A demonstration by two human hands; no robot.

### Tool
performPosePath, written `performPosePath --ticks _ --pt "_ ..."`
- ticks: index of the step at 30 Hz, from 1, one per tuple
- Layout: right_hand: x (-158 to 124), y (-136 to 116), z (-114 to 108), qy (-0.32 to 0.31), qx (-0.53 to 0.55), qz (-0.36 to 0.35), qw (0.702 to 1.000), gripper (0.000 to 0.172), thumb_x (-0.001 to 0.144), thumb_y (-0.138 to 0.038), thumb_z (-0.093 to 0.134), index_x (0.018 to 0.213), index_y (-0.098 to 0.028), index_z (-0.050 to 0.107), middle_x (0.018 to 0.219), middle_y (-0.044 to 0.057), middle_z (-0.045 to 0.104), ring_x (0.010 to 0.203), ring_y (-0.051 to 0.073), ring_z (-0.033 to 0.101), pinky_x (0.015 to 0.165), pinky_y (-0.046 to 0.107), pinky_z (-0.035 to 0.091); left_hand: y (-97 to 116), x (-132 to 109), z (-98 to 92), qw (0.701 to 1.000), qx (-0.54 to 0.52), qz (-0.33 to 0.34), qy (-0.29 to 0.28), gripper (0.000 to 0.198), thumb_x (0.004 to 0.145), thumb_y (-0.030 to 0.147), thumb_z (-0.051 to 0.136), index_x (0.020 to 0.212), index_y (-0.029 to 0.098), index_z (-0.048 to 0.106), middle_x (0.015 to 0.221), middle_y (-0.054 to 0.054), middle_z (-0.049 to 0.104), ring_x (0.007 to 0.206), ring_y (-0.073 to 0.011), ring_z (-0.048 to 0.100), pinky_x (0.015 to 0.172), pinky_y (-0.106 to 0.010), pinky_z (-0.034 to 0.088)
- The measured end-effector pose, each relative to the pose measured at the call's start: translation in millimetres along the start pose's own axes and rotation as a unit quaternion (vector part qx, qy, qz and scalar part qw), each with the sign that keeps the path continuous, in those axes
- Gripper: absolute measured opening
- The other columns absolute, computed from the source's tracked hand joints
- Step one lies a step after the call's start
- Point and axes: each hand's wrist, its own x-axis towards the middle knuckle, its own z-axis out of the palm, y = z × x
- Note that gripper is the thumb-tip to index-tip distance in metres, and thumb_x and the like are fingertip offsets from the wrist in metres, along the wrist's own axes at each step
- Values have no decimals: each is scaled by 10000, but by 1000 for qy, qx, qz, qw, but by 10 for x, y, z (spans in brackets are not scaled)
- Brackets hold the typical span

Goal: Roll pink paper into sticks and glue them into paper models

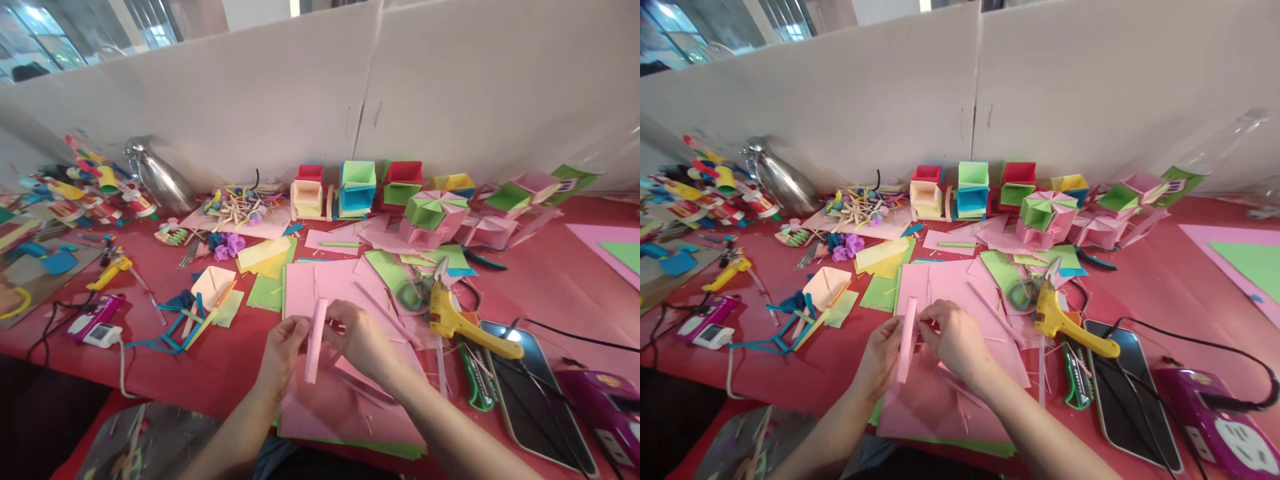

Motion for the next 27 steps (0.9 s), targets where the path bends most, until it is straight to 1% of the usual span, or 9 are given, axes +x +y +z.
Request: performPosePath --ticks 3,7,10,13,15,17,20,23,27 --pt "74 8 69 0 -32 -7 999 157 729 -81 508 684 -180 620 702 11 606 645 119 541 610 220 399 46 1 -125 1000 24 2 15 450 804 510 505 1025 131 609 871 -109 681 770 -205 651 655 -290 506" --pt "241 -36 274 -21 -78 -21 997 149 782 -141 503 757 -182 644 756 33 625 719 142 558 662 240 398 109 -49 -390 991 78 92 58 468 833 519 445 1120 167 556 1115 -129 613 987 -227 598 812 -332 482" --pt "358 -122 487 -54 -107 -45 992 140 801 -177 506 795 -182 647 800 47 633 775 164 566 682 256 396 125 -136 -607 976 133 152 84 458 849 528 397 1089 174 563 1144 -121 593 1043 -241 566 856 -352 463" --pt "434 -218 712 -86 -131 -68 985 135 802 -165 502 789 -173 637 808 59 629 790 176 569 688 270 396 107 -239 -759 950 206 191 136 495 823 558 418 1104 172 548 1139 -117 588 1080 -250 536 888 -354 443" --pt "460 -269 838 -100 -141 -80 982 145 817 -161 485 803 -164 629 823 72 624 803 181 570 700 280 398 80 -299 -800 938 239 190 161 510 791 546 488 1130 166 523 1151 -121 580 1094 -255 525 893 -347 439" --pt "465 -301 912 -106 -144 -87 980 162 836 -158 462 822 -155 623 838 86 619 814 186 569 715 290 402 44 -345 -809 942 241 166 163 500 786 501 529 1157 168 487 1172 -126 566 1084 -249 537 876 -335 449" --pt "438 -309 867 -104 -135 -87 982 154 824 -147 476 866 -139 624 868 102 617 846 204 560 746 311 411 -5 -386 -814 946 225 156 171 479 807 437 537 1203 190 432 1227 -127 521 1101 -234 533 886 -325 442" --pt "397 -277 666 -91 -108 -81 987 216 821 -140 487 1001 -149 605 952 93 616 920 199 540 793 308 419 -10 -406 -839 930 225 211 201 453 828 411 514 1219 201 420 1268 -131 476 1159 -229 483 931 -332 412" --pt "396 -194 467 -97 -73 -81 989 290 833 -84 442 1050 -195 598 1003 42 634 948 144 544 805 245 432 48 -401 -849 929 242 233 159 380 850 376 483 1184 195 458 1243 -133 500 1132 -225 503 933 -343 409"
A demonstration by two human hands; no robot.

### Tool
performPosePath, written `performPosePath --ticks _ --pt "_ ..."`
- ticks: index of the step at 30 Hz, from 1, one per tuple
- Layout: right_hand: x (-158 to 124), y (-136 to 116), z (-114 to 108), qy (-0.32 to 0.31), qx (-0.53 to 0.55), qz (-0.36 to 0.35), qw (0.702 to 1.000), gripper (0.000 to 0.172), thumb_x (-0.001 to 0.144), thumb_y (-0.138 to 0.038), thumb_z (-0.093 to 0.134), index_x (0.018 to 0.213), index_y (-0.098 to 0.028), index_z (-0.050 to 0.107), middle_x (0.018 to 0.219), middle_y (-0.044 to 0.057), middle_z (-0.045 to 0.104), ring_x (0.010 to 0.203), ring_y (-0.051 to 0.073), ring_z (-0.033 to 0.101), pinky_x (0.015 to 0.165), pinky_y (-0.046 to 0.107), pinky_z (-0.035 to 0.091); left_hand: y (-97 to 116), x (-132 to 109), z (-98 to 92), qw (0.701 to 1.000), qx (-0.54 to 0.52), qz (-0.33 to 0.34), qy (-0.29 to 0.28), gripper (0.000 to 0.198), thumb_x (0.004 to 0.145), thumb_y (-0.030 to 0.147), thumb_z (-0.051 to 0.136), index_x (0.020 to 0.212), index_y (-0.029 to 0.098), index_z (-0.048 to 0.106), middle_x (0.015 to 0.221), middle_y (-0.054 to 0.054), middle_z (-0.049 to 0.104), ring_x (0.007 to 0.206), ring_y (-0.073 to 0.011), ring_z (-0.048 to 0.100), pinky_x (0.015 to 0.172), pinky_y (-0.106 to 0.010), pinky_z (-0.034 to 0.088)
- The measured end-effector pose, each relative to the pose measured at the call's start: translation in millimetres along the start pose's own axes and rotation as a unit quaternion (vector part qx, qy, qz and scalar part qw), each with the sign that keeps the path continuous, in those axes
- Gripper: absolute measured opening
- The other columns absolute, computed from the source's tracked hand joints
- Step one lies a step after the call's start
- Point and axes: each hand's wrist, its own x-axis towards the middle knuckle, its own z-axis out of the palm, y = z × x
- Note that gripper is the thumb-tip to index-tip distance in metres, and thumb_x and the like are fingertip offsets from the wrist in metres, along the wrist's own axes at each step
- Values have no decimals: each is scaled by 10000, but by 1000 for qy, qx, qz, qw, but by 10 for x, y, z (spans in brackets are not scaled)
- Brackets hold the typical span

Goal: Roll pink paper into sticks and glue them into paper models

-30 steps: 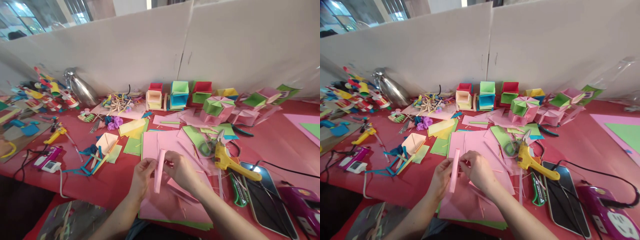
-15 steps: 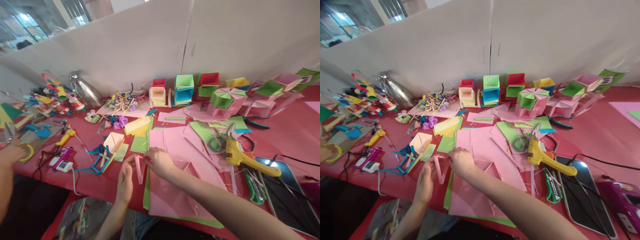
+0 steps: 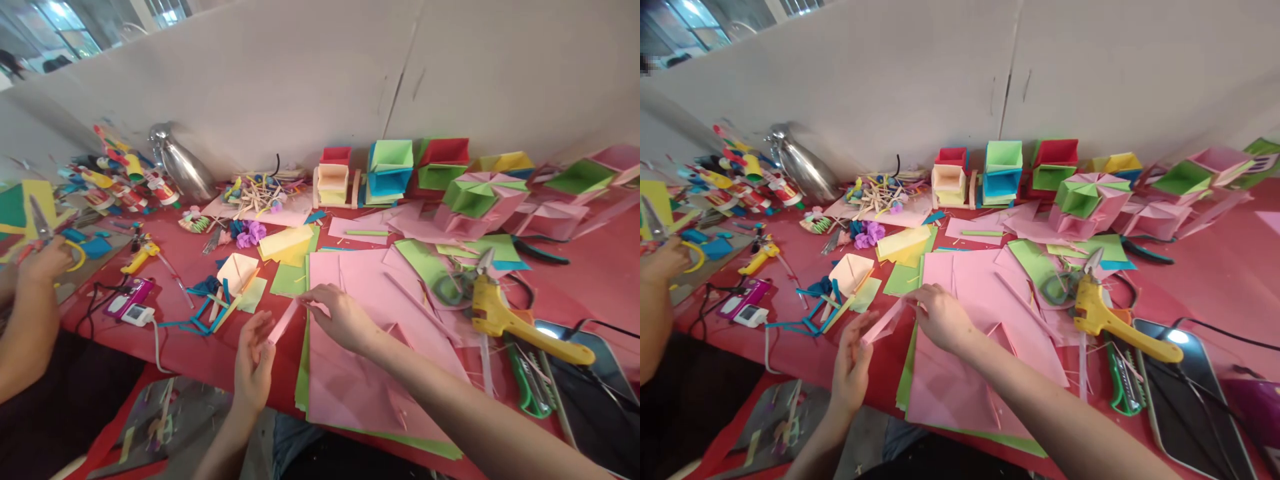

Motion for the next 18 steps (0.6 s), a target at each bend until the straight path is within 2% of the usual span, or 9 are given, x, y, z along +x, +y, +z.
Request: performPosePath --ticks 2,6,10,12,15,18 --pt "23 45 19 -14 4 1 1000 277 820 -72 454 1011 -189 617 976 31 650 911 133 566 781 228 442 19 24 8 1000 5 -4 -20 372 846 371 490 1172 193 476 1218 -129 523 1101 -222 523 911 -334 422" --pt "121 72 170 -32 -19 -1 999 217 826 -95 467 943 -162 636 925 61 659 867 157 583 738 249 442 9 53 34 999 26 -38 -5 375 835 383 504 1155 188 488 1097 -110 581 981 -203 573 834 -302 451" --pt "213 21 251 -43 -47 -27 998 223 785 -37 478 891 -150 638 877 97 645 884 208 576 782 312 412 -44 58 44 996 39 -76 -6 378 797 412 554 1091 180 503 865 -63 612 792 -192 602 720 -291 473" --pt "238 -7 232 -39 -46 -30 998 233 775 -21 474 886 -150 633 875 104 640 880 214 579 789 325 410 -60 59 48 996 44 -81 -2 376 783 415 572 1068 180 509 825 -48 607 763 -188 600 705 -285 473" --pt "227 -5 121 -5 -19 -10 1000 227 788 -44 470 913 -157 623 922 101 634 891 203 581 785 315 426 -54 57 46 996 52 -79 5 382 796 398 561 1102 179 490 914 -71 609 819 -188 597 734 -285 473" --pt "120 60 -87 49 32 33 998 198 798 -106 496 955 -177 594 958 56 630 817 139 590 725 247 454 7 26 13 996 70 -17 55 403 817 349 541 1177 187 460 1118 -114 554 983 -209 557 834 -315 449"
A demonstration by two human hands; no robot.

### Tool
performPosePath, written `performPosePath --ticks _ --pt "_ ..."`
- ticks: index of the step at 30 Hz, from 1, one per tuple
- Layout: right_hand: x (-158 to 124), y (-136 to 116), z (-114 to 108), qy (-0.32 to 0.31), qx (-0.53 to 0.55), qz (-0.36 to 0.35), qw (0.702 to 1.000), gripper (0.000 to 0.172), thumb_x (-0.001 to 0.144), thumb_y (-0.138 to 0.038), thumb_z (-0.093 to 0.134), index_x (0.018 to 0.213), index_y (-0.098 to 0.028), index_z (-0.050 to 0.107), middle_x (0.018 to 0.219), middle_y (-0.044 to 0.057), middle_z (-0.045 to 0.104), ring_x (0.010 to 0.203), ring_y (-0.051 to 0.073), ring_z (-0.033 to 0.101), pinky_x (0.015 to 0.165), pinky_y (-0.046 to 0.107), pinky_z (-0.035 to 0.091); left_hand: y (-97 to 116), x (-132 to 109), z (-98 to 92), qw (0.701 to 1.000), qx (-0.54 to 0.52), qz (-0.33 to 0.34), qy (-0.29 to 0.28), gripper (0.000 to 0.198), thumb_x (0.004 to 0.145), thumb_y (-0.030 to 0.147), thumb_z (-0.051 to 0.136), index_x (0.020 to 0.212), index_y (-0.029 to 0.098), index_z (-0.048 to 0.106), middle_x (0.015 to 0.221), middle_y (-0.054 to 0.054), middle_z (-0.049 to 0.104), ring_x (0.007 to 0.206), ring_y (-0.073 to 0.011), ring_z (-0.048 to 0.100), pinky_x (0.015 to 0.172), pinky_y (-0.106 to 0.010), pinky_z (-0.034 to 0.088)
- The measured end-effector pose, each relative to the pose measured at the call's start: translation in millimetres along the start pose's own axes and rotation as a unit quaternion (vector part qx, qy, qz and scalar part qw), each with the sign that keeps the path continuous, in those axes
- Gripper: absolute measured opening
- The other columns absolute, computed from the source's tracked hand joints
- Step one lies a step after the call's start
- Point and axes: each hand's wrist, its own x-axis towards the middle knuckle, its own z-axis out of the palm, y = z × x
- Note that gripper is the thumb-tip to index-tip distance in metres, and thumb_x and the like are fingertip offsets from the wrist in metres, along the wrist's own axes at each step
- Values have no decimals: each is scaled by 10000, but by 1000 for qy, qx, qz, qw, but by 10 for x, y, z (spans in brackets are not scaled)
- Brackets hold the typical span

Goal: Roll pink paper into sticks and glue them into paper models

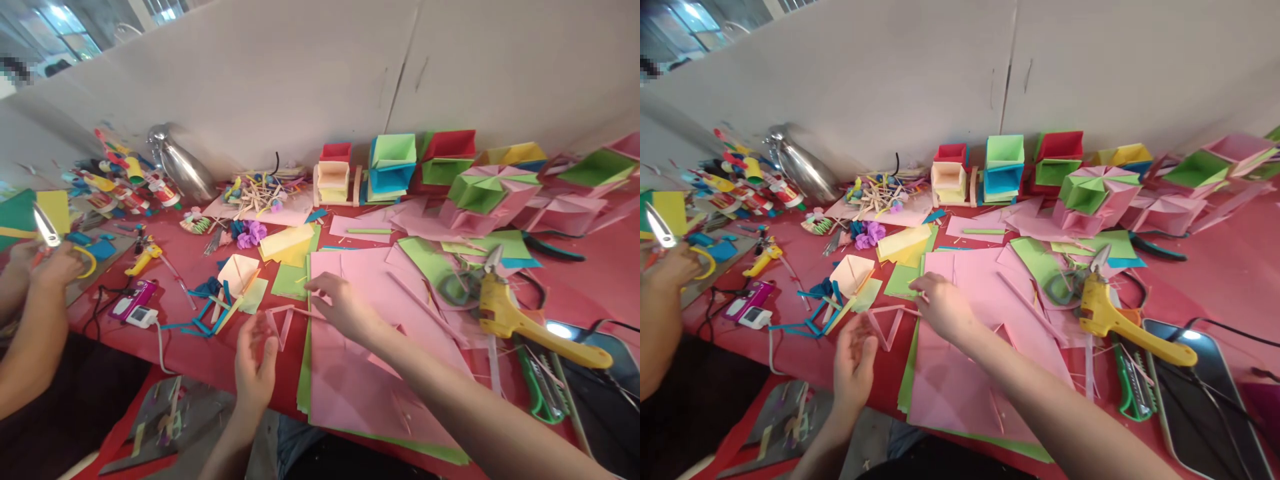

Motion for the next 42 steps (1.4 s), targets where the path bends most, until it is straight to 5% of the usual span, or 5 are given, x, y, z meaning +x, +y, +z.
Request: performPosePath --ticks 4,7,19,32,42 --pt "-253 106 -388 63 54 69 994 128 831 -261 483 768 -177 556 731 4 620 652 114 566 605 224 449 203 -106 -95 972 -23 204 117 366 786 206 570 1144 228 497 1095 -77 540 998 -212 527 864 -360 433" --pt "-483 149 -611 102 113 120 981 230 823 -345 489 654 -191 517 600 -31 535 556 103 489 522 216 389 446 -189 -50 960 -41 276 16 209 777 125 548 945 236 602 795 -32 603 770 -179 562 695 -300 462" --pt "-1131 108 -645 157 107 117 975 299 864 -340 439 597 -211 474 549 -30 492 517 111 478 509 219 394 842 -167 916 852 -238 -204 -419 313 833 368 477 605 158 513 451 18 520 377 -78 450 415 -192 362" --pt "-1375 152 -595 186 83 85 975 213 887 -230 445 695 -202 530 660 -8 548 607 107 533 583 205 410 875 -280 1072 821 -276 -261 -426 357 848 409 447 578 177 418 379 83 354 292 -37 285 319 -157 228" --pt "-1517 245 -672 223 86 72 968 101 837 -175 526 837 -205 623 774 16 623 734 130 586 655 222 447 949 -300 1131 798 -273 -289 -453 248 749 372 636 775 126 612 704 -69 694 550 -134 624 545 -231 476"
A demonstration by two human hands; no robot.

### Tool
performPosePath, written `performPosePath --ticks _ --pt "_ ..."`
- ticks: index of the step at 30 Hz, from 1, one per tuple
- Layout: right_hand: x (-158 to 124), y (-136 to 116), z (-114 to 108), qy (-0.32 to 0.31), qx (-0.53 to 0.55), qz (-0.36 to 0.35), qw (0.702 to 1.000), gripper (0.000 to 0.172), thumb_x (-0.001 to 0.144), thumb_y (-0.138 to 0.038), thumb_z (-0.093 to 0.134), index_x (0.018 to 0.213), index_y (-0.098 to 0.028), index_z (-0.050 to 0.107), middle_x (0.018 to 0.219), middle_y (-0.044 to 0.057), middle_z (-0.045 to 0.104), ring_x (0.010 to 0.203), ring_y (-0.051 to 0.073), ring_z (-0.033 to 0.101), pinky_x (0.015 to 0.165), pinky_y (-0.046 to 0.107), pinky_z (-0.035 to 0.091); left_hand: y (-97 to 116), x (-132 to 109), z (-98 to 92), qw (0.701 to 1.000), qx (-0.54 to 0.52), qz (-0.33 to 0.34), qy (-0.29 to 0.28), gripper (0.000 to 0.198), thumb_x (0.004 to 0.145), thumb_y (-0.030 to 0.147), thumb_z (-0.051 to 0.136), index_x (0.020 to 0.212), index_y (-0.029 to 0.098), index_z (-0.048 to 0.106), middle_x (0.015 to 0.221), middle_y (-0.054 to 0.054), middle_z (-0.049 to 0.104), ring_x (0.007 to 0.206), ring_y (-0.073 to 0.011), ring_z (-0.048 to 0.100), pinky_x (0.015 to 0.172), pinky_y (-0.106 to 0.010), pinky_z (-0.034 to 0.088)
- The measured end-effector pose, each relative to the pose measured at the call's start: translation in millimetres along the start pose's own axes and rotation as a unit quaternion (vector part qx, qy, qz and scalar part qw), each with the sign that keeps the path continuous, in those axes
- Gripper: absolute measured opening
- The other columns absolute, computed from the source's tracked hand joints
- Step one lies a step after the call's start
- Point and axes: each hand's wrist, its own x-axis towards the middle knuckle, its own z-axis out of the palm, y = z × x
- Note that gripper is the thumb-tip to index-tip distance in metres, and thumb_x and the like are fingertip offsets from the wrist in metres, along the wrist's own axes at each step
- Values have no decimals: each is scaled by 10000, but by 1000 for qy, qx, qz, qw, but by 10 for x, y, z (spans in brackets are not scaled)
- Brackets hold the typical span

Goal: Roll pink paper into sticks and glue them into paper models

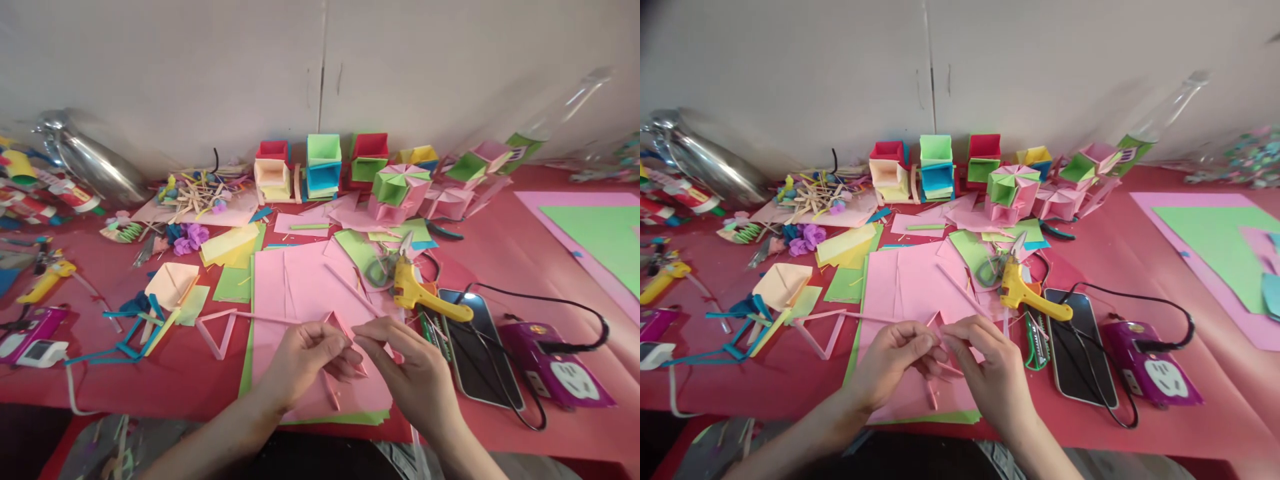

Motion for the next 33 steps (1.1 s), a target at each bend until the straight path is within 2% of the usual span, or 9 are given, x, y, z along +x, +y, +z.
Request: performPosePath --ticks 3,6,9,12,15,18,23,29,33 --pt "-34 24 -59 8 -6 11 1000 84 835 -207 540 791 -205 611 724 0 606 685 122 575 634 222 441 -38 15 4 1000 -8 18 14 253 780 364 597 682 136 549 549 4 605 440 -79 525 459 -185 427" --pt "-66 27 -67 -4 -8 24 1000 236 869 -244 486 643 -189 525 601 -20 514 562 100 501 538 213 397 -89 48 6 999 -12 35 9 322 848 370 484 604 162 449 411 74 419 329 -43 349 347 -146 299" --pt "-81 28 -39 -15 -9 23 1000 308 891 -263 435 593 -187 457 559 -28 447 511 92 438 491 216 355 -114 78 19 999 2 40 2 370 878 368 415 563 175 388 356 85 348 284 -41 285 311 -145 234" --pt "-70 38 -20 -9 0 20 1000 294 884 -255 449 598 -188 445 568 -29 445 526 94 440 505 216 360 -91 92 45 999 21 26 10 349 865 386 449 608 153 482 384 52 467 311 -51 392 337 -144 317" --pt "-43 47 -27 -2 12 11 1000 243 867 -225 479 627 -189 481 601 -19 485 575 103 483 545 219 392 -48 96 73 1000 22 2 1 275 819 377 543 738 117 580 562 -19 628 451 -88 555 475 -199 470" --pt "-15 65 -69 5 14 -2 1000 168 858 -202 492 695 -193 535 662 0 543 636 119 527 590 233 425 -29 104 99 1000 20 -10 -6 259 781 365 600 780 106 595 663 -56 670 532 -121 610 553 -257 513" --pt "38 259 -297 70 -73 8 995 113 855 -221 504 816 -207 610 779 20 625 755 143 588 687 254 451 -89 160 190 997 64 -31 -21 290 741 404 624 736 123 555 626 -34 639 499 -105 574 497 -221 460" --pt "74 620 -670 169 -220 74 958 169 840 -334 512 801 -224 634 774 8 658 711 162 612 639 262 451 -166 221 319 985 153 18 -79 415 865 458 394 560 177 385 397 77 364 333 -37 312 373 -172 257" --pt "7 672 -688 159 -237 75 956 194 840 -351 498 824 -222 642 782 10 665 733 168 619 657 264 457 -175 201 367 981 150 -9 -121 403 853 475 413 607 159 466 436 48 459 355 -47 390 384 -168 312"
